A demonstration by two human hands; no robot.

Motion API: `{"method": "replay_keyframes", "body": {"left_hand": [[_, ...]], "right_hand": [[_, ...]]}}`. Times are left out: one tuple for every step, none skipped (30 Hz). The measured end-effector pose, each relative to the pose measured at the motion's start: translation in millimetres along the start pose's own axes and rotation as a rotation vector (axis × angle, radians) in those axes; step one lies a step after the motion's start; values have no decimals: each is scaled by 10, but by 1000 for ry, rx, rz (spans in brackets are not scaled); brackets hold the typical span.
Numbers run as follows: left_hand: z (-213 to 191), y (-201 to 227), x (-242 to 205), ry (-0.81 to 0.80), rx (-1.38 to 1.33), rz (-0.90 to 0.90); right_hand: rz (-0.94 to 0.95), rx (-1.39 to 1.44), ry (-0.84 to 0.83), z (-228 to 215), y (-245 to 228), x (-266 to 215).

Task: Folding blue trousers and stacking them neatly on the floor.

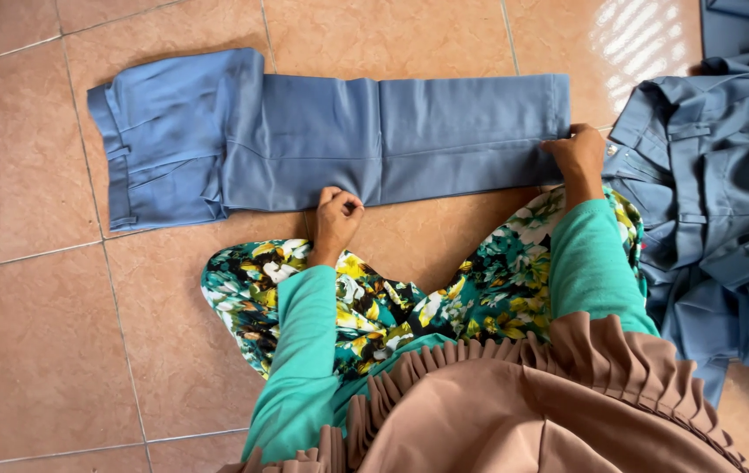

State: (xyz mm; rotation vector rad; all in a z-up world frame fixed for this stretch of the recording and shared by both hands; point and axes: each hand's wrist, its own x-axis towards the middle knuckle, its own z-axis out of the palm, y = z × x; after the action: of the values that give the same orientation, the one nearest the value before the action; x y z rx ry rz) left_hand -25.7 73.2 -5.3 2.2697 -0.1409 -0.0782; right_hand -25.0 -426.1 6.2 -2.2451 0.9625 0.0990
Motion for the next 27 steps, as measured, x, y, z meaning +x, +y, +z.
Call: {"method": "replay_keyframes", "body": {"left_hand": [[-14,38,-4,5,5,-3],[-18,81,-10,-19,75,3],[-22,125,-15,-44,145,8],[-38,144,-14,-40,147,7],[-51,165,-14,-71,203,-1],[-62,186,-27,-103,258,-11],[-62,198,-39,-100,261,-14],[-73,212,-30,-142,335,-24],[-82,230,-21,-184,409,-35],[-135,323,-31,-181,416,-36],[-182,419,-42,-210,416,-44],[-219,519,-60,-241,416,-50],[-259,641,-59,-241,423,-49],[-296,768,-47,-273,440,-84],[-331,896,-35,-305,457,-118],[-306,977,-37,-305,464,-118],[-283,1057,-39,-339,506,-157],[-257,1143,-12,-369,548,-194],[-132,1137,8,-365,554,-191],[-5,1128,15,-383,588,-196],[122,1114,27,-400,622,-201],[218,1228,7,-400,625,-204],[317,1340,-10,-447,602,-174],[435,1459,-19,-495,576,-140],[594,1516,-56,-496,578,-138],[759,1580,-77,-497,589,-63],[922,1643,-95,-498,599,13]], "right_hand": [[-5,3,-6,-43,-113,-102],[10,-50,6,-97,-217,-204],[24,-104,18,-154,-320,-306],[21,-102,15,-194,-367,-347],[14,-80,2,-236,-412,-388],[7,-59,-13,-278,-446,-436],[5,-57,-16,-286,-445,-432],[3,-46,-63,-291,-458,-420],[0,-35,-110,-299,-468,-407],[-1,-29,-114,-223,-400,-328],[-19,-66,-105,-148,-329,-248],[-34,-103,-95,-77,-243,-175],[-34,-96,-97,24,-186,-118],[-81,-22,-84,121,-128,-57],[-128,52,-70,219,-72,4],[-127,58,-72,199,-194,-63],[-27,438,-72,177,-317,-131],[73,818,-69,143,-464,-174],[71,825,-69,-154,-616,-359],[171,1189,-170,-449,-764,-544],[281,1554,-273,-743,-909,-726],[283,1556,-276,-879,-883,-760],[203,1796,-280,-1013,-854,-789],[113,2035,-275,-1162,-813,-816],[114,2037,-273,-1174,-645,-735],[59,2193,-334,-1196,-481,-648],[-1,2350,-395,-1218,-319,-560]]}}
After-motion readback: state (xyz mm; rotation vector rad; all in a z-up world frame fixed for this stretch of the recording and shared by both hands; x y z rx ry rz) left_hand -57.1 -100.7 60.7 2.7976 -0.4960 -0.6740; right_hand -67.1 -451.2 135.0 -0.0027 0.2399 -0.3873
